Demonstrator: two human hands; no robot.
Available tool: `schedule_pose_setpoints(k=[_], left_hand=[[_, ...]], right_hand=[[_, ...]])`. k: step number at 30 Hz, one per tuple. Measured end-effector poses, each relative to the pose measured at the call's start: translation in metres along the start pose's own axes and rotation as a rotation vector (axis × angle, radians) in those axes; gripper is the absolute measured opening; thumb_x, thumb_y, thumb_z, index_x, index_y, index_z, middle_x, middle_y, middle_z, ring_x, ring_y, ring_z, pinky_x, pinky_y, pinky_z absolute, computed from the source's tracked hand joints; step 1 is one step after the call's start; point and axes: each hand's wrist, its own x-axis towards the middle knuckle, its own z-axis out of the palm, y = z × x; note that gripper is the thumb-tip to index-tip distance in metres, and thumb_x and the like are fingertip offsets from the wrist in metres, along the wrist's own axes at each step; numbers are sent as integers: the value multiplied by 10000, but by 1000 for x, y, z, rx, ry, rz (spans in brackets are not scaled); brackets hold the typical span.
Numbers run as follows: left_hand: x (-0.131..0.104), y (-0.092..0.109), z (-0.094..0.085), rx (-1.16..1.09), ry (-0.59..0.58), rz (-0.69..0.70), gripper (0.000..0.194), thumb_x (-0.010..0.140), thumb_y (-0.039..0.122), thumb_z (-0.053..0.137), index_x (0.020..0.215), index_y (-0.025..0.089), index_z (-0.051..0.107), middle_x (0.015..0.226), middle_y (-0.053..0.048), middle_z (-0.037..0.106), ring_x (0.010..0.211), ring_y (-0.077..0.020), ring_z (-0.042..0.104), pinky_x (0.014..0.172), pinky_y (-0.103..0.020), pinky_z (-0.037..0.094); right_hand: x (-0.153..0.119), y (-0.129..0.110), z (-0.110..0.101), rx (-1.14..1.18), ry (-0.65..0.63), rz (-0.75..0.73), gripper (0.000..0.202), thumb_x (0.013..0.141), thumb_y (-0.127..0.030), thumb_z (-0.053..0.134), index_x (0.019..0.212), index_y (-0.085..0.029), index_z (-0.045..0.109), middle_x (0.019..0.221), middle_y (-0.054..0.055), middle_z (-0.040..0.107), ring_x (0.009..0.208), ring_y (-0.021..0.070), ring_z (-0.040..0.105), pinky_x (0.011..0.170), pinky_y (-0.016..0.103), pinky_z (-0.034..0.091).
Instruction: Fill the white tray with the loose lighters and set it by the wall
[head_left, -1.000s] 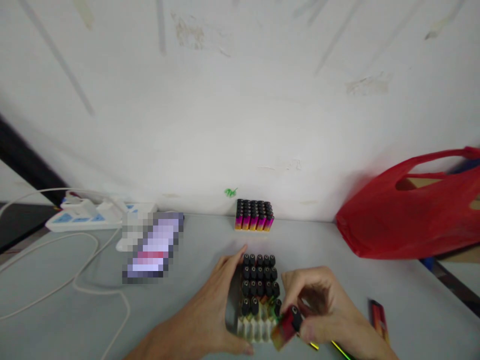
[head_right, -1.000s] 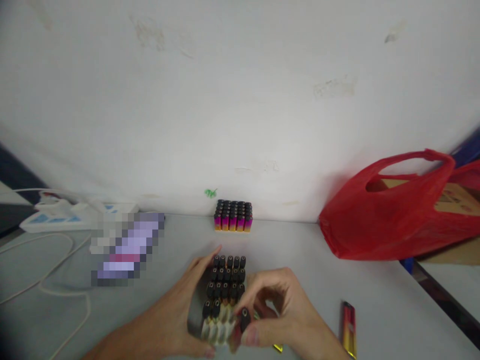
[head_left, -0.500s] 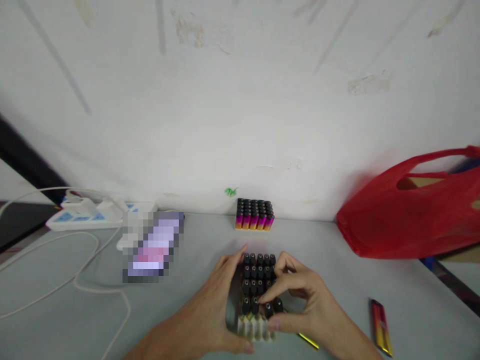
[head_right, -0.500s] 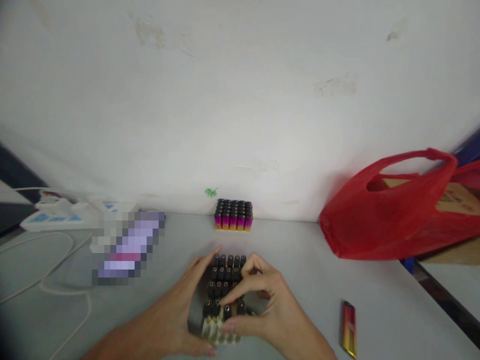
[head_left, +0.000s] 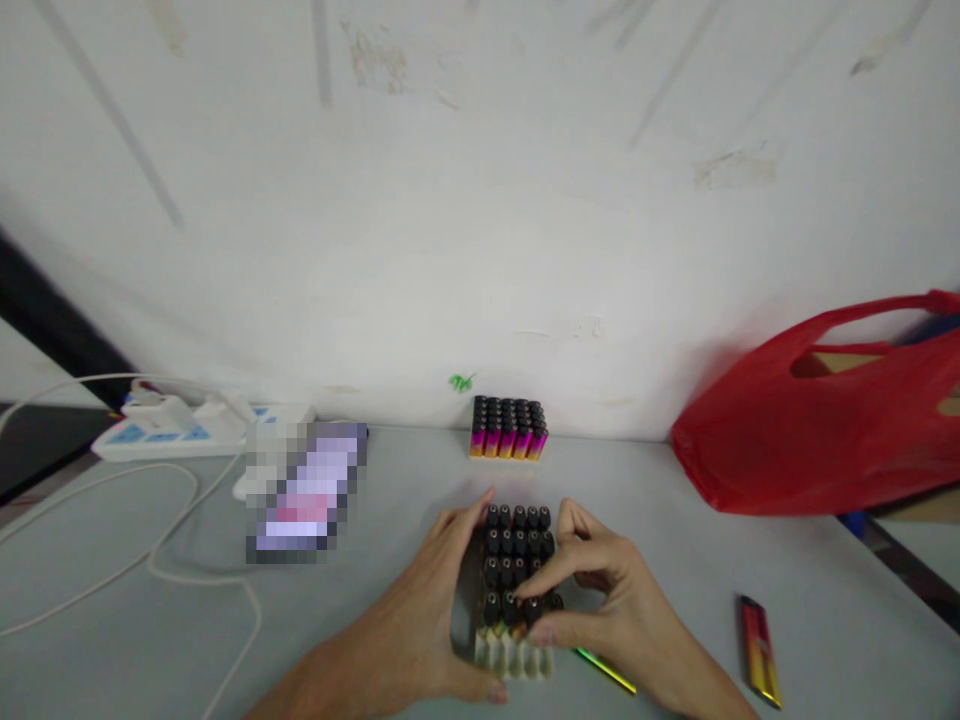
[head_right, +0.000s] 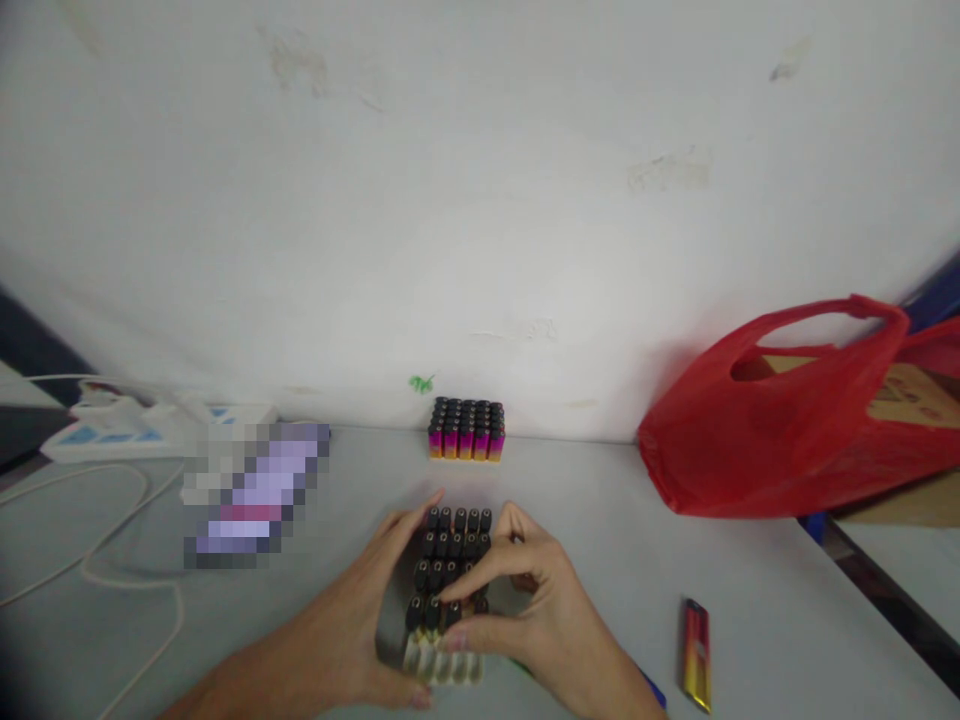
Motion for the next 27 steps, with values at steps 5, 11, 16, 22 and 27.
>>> schedule_pose_setpoints(k=[5, 11, 16, 22, 27], left_hand=[[1, 0, -1, -17, -7, 13, 1589, 601, 485, 1098, 1790, 343, 54, 1800, -163, 266, 1642, -481, 271, 1367, -646, 218], [0, 0, 0, -10, 3, 5, 1620, 578, 347, 1120, 1786, 368, 41, 1800, -146, 269, 1642, -466, 281, 1366, -639, 230], [0, -3, 1, -12, -3, 21, 1626, 588, 402, 1114, 1787, 376, 16, 1799, -146, 268, 1639, -481, 281, 1364, -652, 227], [0, -4, 1, -9, 8, 36, 1612, 595, 434, 1112, 1786, 362, 28, 1791, -155, 268, 1636, -475, 284, 1364, -649, 224], [1, -1, 0, 3, -7, 0, 1632, 551, 328, 1133, 1781, 360, 61, 1799, -149, 262, 1643, -452, 281, 1370, -614, 235]], right_hand=[[2, 2, 3, 18, 17, -34, 284, 721, -512, 1033, 935, -356, 930, 900, 13, 501, 857, 217, 520, 710, 332, 422], [0, 3, 4, -12, 54, -49, 284, 729, -521, 1027, 936, -355, 928, 897, 9, 502, 847, 213, 519, 727, 341, 438], [1, 7, 3, 11, 14, -33, 281, 725, -479, 1037, 954, -357, 930, 920, 21, 524, 874, 224, 540, 728, 343, 482], [1, 5, 5, 22, 33, -30, 274, 716, -463, 1046, 943, -362, 930, 908, 14, 513, 848, 212, 529, 718, 338, 490], [1, -1, 9, 32, 34, -30, 243, 714, -442, 1051, 906, -358, 928, 931, 24, 556, 884, 223, 569, 742, 350, 469]])
